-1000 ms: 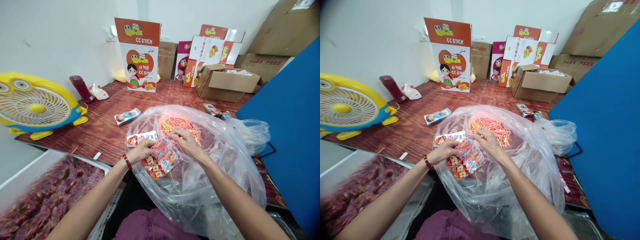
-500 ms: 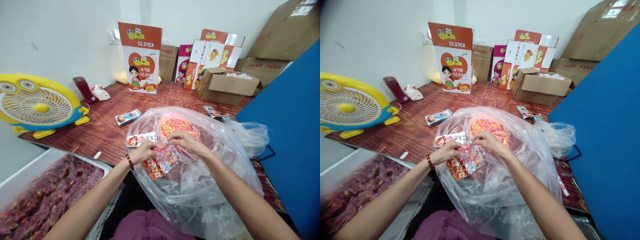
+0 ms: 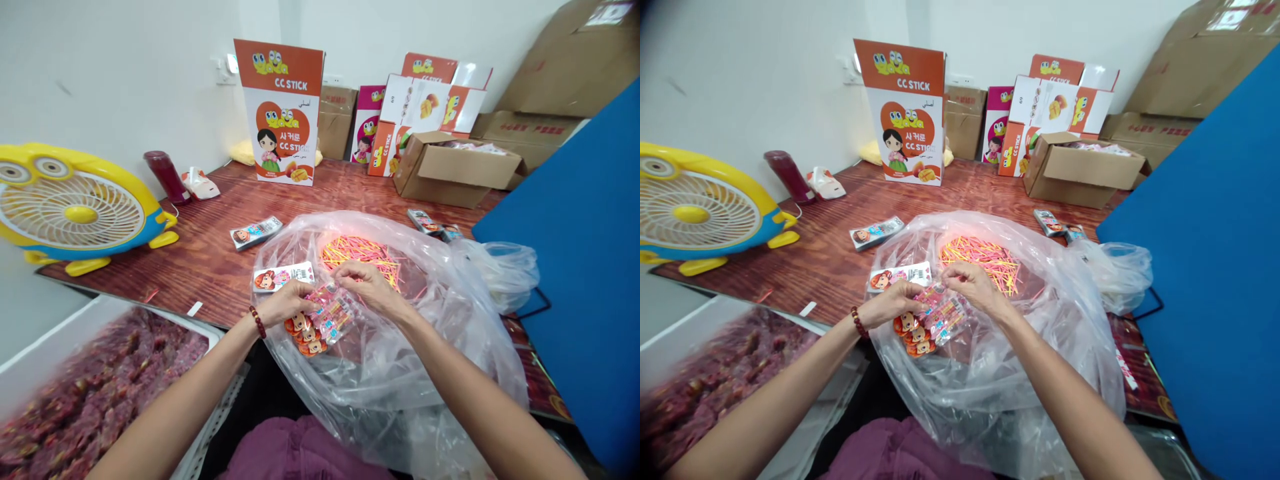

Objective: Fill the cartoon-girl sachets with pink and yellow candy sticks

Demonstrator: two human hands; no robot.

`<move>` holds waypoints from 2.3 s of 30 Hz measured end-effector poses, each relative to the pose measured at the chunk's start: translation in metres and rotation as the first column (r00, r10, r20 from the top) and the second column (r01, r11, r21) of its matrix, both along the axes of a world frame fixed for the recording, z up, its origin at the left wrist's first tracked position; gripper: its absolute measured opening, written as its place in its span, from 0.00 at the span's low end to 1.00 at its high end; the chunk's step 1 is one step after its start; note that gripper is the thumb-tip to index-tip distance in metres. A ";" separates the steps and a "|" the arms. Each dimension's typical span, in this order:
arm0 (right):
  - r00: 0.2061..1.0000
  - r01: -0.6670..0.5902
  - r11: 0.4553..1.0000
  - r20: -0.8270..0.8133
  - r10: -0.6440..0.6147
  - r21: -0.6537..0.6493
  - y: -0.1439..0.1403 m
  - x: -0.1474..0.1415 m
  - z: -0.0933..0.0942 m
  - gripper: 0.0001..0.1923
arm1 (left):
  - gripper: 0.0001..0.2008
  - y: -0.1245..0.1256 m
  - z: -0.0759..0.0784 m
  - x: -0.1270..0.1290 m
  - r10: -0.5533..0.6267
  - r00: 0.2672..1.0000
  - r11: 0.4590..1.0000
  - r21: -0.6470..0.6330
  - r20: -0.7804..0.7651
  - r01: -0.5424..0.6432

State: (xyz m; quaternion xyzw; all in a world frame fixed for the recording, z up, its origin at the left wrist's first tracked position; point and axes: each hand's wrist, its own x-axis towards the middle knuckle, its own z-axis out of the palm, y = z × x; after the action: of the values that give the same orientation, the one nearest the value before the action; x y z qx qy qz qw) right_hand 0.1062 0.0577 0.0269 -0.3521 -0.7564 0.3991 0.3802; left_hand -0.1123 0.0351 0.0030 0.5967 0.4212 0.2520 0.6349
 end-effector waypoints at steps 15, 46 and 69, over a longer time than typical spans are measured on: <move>0.760 -0.012 0.889 -0.582 -0.289 -0.457 0.003 0.001 0.010 0.09 | 0.11 -0.001 0.004 0.003 0.077 0.987 0.983 -0.175 0.142 -0.051; 0.957 0.099 0.933 -0.225 -0.185 -0.346 -0.013 -0.017 -0.018 0.18 | 0.12 0.000 0.011 0.008 0.207 0.967 0.971 -0.152 0.151 -0.184; 0.926 0.336 0.912 0.257 -0.275 -0.236 -0.004 0.024 -0.073 0.14 | 0.13 -0.003 -0.016 0.004 0.166 0.737 0.860 0.462 -0.656 0.218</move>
State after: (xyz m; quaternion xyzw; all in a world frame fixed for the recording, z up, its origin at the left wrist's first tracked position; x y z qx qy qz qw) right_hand 0.1304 0.0542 -0.0464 -0.5578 -0.6655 0.3947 0.3003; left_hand -0.1087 0.0321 -0.0128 0.7987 0.5311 0.1109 0.2603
